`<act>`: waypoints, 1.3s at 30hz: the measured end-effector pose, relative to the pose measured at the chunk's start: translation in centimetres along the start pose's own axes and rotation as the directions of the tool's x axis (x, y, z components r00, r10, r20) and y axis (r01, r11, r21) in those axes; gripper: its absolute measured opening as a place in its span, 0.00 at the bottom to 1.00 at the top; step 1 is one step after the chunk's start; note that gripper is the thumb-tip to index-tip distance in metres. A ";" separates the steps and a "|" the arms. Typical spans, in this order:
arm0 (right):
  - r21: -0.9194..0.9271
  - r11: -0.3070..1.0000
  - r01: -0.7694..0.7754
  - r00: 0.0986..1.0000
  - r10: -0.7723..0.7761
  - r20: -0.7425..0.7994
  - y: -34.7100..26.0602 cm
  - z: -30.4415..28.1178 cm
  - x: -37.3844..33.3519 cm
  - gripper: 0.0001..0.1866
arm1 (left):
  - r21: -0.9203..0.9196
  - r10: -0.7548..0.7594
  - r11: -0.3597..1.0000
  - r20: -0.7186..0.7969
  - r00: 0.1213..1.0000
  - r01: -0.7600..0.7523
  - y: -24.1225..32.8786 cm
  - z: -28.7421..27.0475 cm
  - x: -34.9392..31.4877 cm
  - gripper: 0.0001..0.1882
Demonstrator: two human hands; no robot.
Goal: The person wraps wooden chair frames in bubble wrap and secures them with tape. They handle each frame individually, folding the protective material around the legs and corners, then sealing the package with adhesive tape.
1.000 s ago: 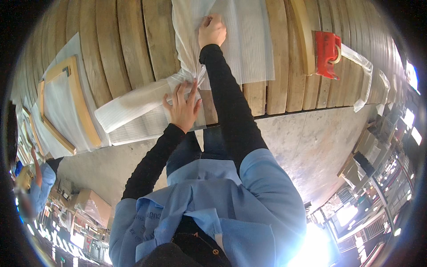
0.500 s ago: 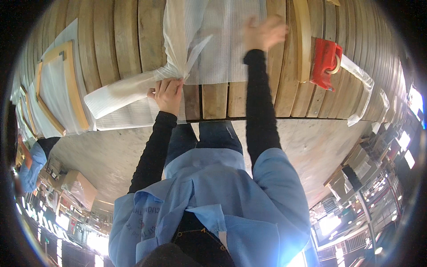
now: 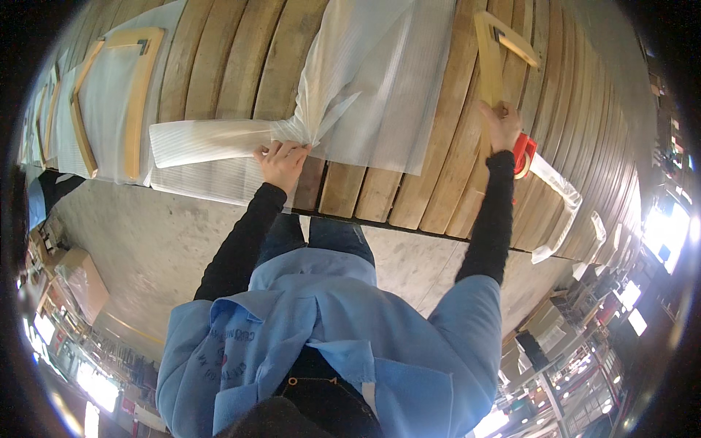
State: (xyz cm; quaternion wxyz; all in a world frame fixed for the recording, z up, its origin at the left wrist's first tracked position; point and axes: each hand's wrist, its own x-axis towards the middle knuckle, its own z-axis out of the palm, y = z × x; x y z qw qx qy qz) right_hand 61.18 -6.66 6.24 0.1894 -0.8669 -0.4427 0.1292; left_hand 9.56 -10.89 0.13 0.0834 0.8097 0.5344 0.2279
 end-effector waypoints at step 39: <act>-0.142 -0.401 0.905 -0.224 -0.733 0.642 -31.5 19.9 3.5 0.21 | 0.047 -0.191 0.979 0.571 0.798 0.200 5.8 -4.7 -2.2 0.36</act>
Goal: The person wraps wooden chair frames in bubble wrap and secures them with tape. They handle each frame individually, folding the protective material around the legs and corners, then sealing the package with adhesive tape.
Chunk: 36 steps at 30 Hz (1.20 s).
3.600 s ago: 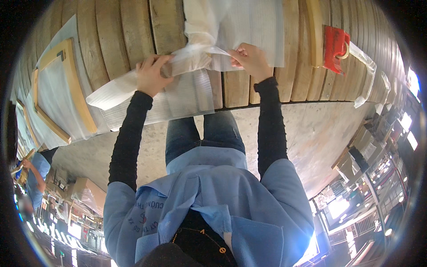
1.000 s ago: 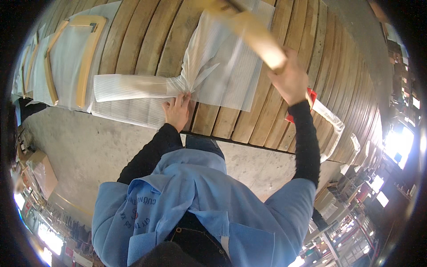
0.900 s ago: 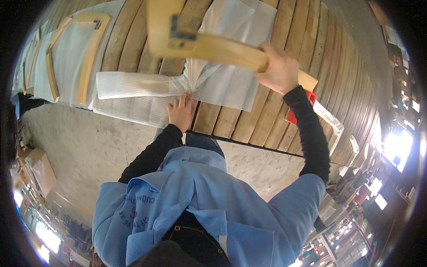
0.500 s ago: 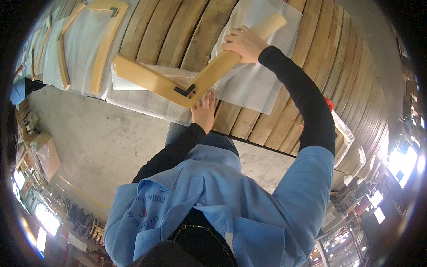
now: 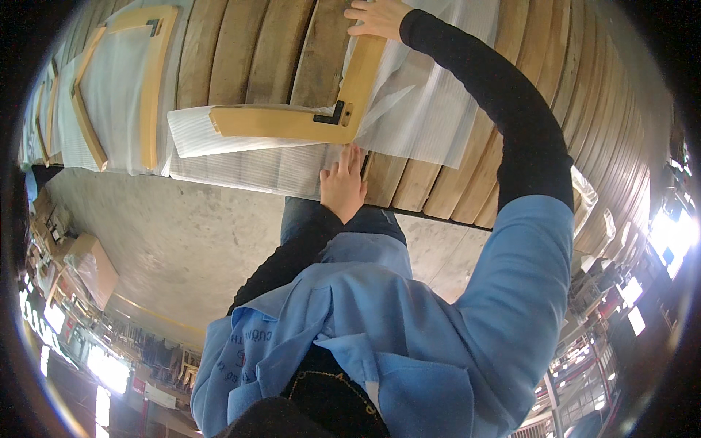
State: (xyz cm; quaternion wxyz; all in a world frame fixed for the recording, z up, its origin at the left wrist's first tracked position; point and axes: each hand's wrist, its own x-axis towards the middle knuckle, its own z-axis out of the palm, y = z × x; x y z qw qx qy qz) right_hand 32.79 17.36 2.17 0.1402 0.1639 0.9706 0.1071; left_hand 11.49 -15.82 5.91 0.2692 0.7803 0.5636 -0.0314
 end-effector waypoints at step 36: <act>0.435 0.293 -0.852 0.480 0.770 0.421 -23.1 -11.6 15.4 0.13 | -0.052 0.267 0.927 -0.601 0.753 -0.370 -9.7 9.6 3.0 0.17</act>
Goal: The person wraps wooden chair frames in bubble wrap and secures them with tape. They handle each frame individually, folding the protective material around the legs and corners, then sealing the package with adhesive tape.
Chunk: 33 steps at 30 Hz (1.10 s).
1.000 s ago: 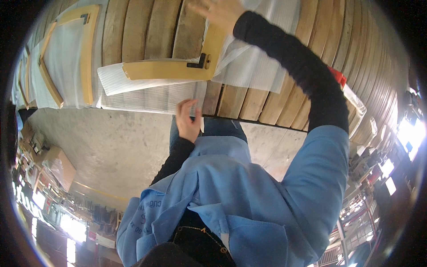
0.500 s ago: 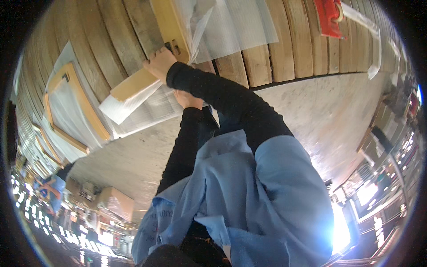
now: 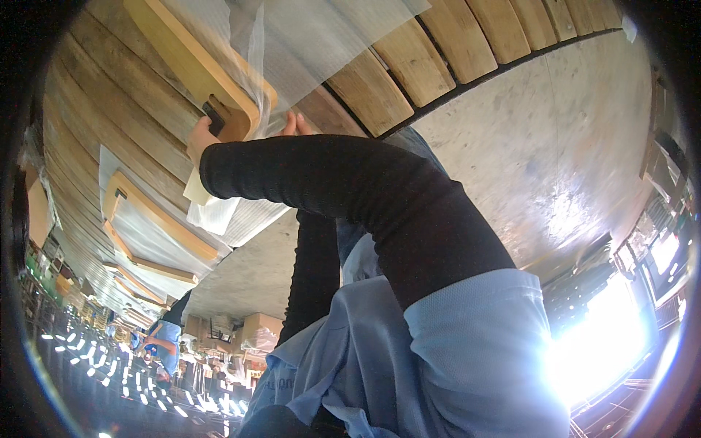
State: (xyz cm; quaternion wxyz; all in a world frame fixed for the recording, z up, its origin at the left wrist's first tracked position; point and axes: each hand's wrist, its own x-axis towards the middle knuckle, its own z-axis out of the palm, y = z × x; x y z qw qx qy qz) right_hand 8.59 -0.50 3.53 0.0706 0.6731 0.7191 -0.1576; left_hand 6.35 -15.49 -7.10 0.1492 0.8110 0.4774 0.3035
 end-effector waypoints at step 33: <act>-0.009 0.960 0.279 0.916 -0.269 -0.297 6.5 12.6 -25.2 0.26 | -0.393 -0.735 -0.355 0.678 0.007 0.848 -11.8 -21.5 -13.0 0.22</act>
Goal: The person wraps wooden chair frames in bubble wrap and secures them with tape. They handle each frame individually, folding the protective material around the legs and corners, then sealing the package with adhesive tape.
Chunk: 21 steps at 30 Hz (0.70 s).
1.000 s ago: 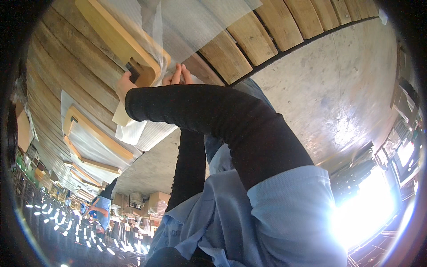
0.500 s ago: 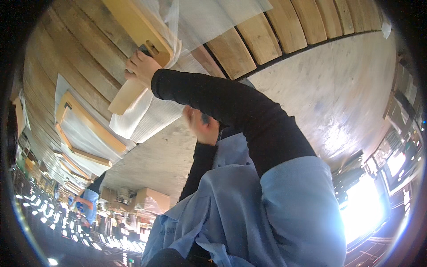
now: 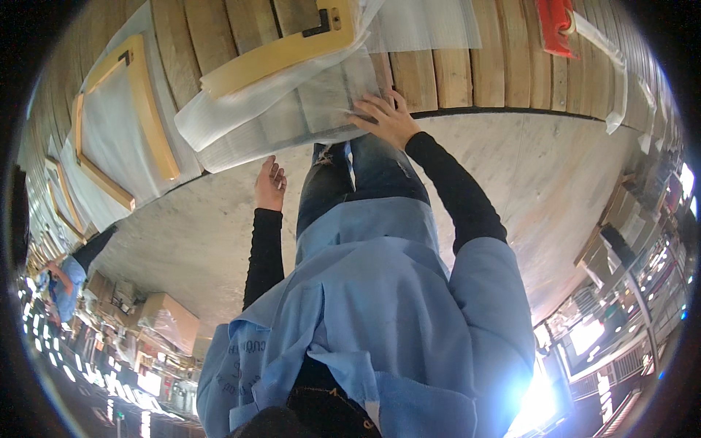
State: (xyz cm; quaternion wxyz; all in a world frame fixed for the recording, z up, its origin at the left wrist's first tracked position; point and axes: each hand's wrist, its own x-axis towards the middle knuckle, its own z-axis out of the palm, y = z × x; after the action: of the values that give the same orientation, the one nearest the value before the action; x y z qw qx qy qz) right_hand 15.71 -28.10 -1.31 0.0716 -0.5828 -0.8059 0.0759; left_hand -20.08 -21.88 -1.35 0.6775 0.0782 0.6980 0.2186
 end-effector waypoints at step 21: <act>0.214 0.958 -0.191 0.973 0.155 0.173 19.2 -8.6 27.7 0.14 | -0.378 0.677 0.653 -0.096 0.730 -0.656 11.8 21.5 -9.7 0.13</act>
State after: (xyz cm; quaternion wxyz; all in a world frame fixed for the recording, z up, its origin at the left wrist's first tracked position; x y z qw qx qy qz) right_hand 26.71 4.48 3.85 0.0687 -0.6315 -0.7405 0.2194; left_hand -0.50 -10.96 12.67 0.5697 0.1994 0.5444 0.5825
